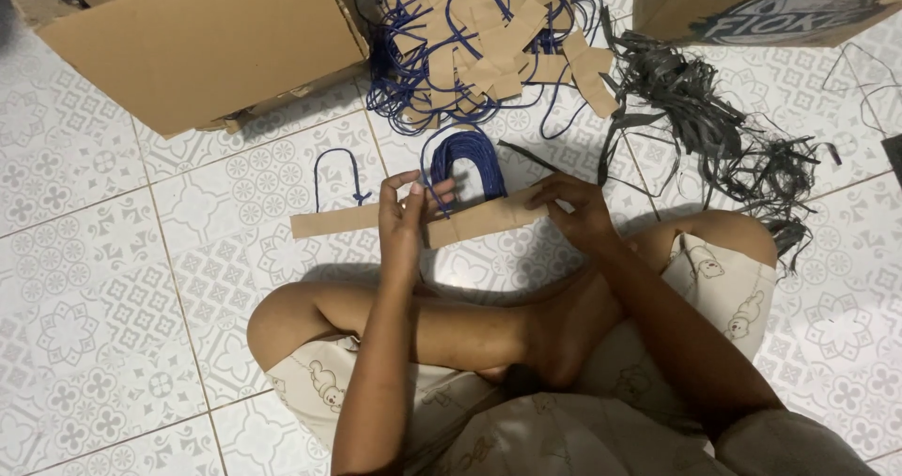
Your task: Assembling bag handles by wrapping blue cord around cardboard templates while sitting on the floor.
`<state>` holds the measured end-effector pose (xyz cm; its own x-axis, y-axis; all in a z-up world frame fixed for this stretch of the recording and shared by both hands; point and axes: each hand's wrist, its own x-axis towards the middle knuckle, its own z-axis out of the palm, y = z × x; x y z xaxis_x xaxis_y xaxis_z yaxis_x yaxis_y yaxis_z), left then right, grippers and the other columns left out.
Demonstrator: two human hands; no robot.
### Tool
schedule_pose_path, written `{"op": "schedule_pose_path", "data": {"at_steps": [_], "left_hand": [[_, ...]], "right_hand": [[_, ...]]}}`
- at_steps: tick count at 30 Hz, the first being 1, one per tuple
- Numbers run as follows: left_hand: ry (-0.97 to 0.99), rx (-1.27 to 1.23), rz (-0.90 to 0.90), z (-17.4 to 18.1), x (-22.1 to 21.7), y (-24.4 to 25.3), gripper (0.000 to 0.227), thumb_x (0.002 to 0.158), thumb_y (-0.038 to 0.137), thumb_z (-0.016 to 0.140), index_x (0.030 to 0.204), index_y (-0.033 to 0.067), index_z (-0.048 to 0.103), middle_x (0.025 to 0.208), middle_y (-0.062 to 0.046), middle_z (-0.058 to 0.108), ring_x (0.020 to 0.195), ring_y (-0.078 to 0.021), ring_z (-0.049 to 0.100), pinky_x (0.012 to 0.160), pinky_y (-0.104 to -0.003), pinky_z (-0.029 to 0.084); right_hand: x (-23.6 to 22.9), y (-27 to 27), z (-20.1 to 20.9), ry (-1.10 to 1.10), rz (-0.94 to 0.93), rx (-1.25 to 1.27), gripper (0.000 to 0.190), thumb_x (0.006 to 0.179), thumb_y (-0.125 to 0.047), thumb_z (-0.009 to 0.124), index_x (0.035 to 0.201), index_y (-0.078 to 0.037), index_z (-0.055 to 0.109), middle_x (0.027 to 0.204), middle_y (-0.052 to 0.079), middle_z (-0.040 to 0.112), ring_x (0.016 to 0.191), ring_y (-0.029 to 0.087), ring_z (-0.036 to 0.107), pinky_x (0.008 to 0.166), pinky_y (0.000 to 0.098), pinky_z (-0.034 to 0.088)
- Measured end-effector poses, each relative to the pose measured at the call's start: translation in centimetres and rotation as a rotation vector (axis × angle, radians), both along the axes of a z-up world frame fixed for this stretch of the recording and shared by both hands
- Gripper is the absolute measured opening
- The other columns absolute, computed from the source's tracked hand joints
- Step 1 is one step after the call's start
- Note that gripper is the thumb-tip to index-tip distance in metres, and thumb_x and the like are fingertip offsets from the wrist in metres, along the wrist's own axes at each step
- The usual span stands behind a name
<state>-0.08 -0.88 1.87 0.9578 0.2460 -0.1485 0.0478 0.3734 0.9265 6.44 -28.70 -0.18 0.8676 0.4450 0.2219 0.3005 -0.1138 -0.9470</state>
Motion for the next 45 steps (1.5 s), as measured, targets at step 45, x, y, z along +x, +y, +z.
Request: {"op": "schedule_pose_path", "data": {"at_steps": [45], "left_hand": [[0.035, 0.752, -0.197, 5.0, -4.3, -0.5, 0.09, 0.069, 0.023, 0.095, 0.143, 0.0027, 0.048, 0.12, -0.025, 0.068, 0.112, -0.0439, 0.061, 0.09, -0.047, 0.052]], "right_hand": [[-0.3, -0.3, -1.6, 0.103, -0.055, 0.049, 0.032, 0.094, 0.013, 0.056, 0.096, -0.006, 0.082, 0.103, 0.016, 0.075, 0.104, 0.026, 0.067, 0.097, 0.0463, 0.05]]}}
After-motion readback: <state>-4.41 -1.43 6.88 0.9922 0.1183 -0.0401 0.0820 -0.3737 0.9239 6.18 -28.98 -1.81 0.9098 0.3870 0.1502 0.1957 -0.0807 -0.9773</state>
